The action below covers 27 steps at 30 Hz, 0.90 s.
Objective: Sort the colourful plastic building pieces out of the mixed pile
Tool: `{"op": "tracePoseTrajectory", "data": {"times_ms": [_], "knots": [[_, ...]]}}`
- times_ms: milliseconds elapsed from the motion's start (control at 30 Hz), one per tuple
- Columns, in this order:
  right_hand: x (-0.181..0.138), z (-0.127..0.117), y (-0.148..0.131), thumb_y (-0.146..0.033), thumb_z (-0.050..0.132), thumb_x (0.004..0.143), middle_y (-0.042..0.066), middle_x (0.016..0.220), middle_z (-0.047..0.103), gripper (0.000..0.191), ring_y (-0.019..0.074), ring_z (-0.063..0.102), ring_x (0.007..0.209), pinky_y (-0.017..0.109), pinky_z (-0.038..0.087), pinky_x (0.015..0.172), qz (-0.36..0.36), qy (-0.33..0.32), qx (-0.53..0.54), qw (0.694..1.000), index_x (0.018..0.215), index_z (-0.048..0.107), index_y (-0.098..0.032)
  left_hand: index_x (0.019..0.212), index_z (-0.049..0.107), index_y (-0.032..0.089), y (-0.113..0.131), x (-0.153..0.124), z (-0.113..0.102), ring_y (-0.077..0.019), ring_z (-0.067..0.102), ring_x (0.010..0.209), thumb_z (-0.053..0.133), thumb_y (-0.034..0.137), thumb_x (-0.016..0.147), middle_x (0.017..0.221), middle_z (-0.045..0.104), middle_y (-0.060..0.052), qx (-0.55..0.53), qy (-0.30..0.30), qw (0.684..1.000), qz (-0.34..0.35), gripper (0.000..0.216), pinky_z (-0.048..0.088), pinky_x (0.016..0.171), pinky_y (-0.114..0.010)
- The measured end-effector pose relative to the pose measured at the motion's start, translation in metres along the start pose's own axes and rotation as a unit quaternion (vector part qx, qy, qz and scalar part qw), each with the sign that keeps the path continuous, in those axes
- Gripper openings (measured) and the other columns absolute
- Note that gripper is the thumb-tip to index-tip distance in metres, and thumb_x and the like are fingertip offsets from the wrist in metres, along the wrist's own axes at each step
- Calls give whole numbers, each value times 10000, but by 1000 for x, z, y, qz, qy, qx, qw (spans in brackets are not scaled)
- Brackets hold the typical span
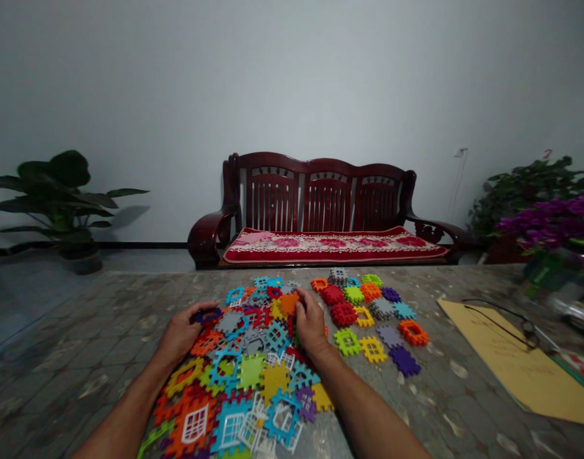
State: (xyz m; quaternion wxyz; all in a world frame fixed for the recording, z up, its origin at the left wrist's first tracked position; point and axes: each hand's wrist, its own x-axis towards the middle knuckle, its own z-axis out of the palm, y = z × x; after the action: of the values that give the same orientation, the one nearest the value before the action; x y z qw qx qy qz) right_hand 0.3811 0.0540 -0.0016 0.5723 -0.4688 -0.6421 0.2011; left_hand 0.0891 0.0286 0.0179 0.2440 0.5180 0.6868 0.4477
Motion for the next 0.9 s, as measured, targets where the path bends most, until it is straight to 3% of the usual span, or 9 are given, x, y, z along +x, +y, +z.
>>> {"op": "tracePoseTrajectory", "data": {"times_ms": [233,433,633,900], "knots": [[2,0,6,-130,417,809,53,1200,660,455,178,585,1137,332,422,1044,35,1,-3,999,1210,618,-206,915,758,203,-5,1,3,-214,730,901,534,89,582,969,787,-21,-29,3,1000,9,417,568,838,-308],[3,-1,5,-128,415,793,68,1230,648,483,181,583,1152,336,416,1054,64,-11,-1,998,1231,608,-190,956,758,197,-16,5,4,-223,714,968,501,99,569,1007,780,-31,-48,2,999,16,474,548,892,-338],[3,0,5,-146,418,786,65,1229,648,478,183,583,1157,335,416,1054,70,-3,8,998,1224,606,-191,903,776,201,-11,3,3,-244,684,1057,513,128,581,1058,767,-41,-54,4,998,12,422,491,983,-379],[3,2,10,-178,432,785,43,1169,675,480,183,634,1063,347,494,963,109,-12,73,991,1237,589,-212,893,780,215,-8,2,4,-244,673,1079,498,111,566,1084,758,-26,-58,10,998,7,445,488,990,-381]]}}
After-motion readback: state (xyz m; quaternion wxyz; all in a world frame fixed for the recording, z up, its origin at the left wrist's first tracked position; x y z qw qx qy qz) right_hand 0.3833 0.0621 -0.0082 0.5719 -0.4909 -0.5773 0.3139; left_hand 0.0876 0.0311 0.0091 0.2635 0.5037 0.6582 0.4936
